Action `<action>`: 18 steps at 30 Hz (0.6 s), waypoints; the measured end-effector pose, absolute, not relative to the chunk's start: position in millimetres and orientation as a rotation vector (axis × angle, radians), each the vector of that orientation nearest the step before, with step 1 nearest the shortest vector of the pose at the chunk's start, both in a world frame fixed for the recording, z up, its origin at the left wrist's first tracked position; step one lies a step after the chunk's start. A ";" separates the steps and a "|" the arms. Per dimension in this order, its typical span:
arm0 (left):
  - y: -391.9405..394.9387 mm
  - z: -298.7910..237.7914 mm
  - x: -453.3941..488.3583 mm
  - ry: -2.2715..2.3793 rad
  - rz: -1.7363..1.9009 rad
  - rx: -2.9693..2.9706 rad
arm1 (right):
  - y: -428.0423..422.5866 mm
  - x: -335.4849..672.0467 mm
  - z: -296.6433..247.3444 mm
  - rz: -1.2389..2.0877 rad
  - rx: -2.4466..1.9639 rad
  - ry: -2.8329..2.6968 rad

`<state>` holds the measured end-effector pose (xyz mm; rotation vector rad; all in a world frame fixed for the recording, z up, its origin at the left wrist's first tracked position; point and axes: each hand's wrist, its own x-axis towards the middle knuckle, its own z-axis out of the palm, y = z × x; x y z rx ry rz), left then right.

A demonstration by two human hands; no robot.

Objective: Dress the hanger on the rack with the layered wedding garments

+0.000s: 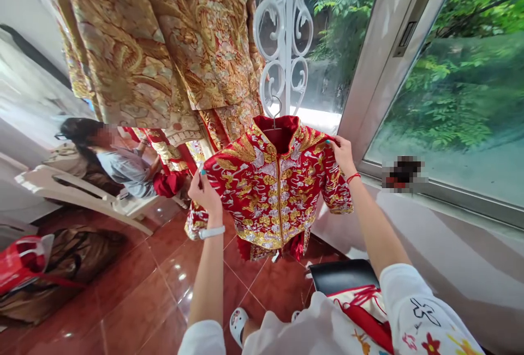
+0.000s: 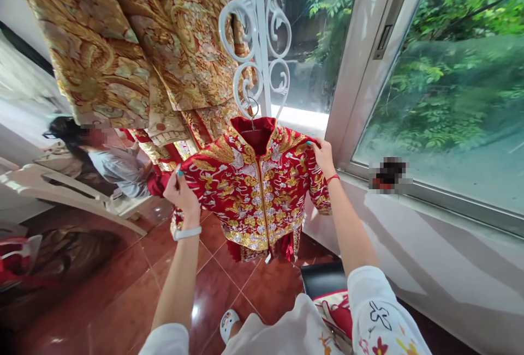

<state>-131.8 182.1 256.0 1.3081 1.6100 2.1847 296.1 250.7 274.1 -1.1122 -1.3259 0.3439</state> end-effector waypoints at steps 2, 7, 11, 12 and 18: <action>177.2 246.6 -118.6 1.798 2.205 1.316 | 263.8 297.2 271.1 0.468 -1.106 -1.355; 163.5 225.5 -99.1 1.946 2.079 1.432 | 257.1 294.9 256.9 0.568 -1.173 -1.452; 129.3 177.3 -78.2 1.967 1.980 1.713 | 193.9 257.6 203.7 0.102 -1.354 -1.365; 123.1 161.4 -68.4 1.916 1.793 1.887 | 178.1 241.5 184.3 -0.001 -1.377 -1.328; 143.9 118.1 -9.7 1.460 0.813 2.418 | 163.6 162.9 117.1 0.369 -1.362 -1.914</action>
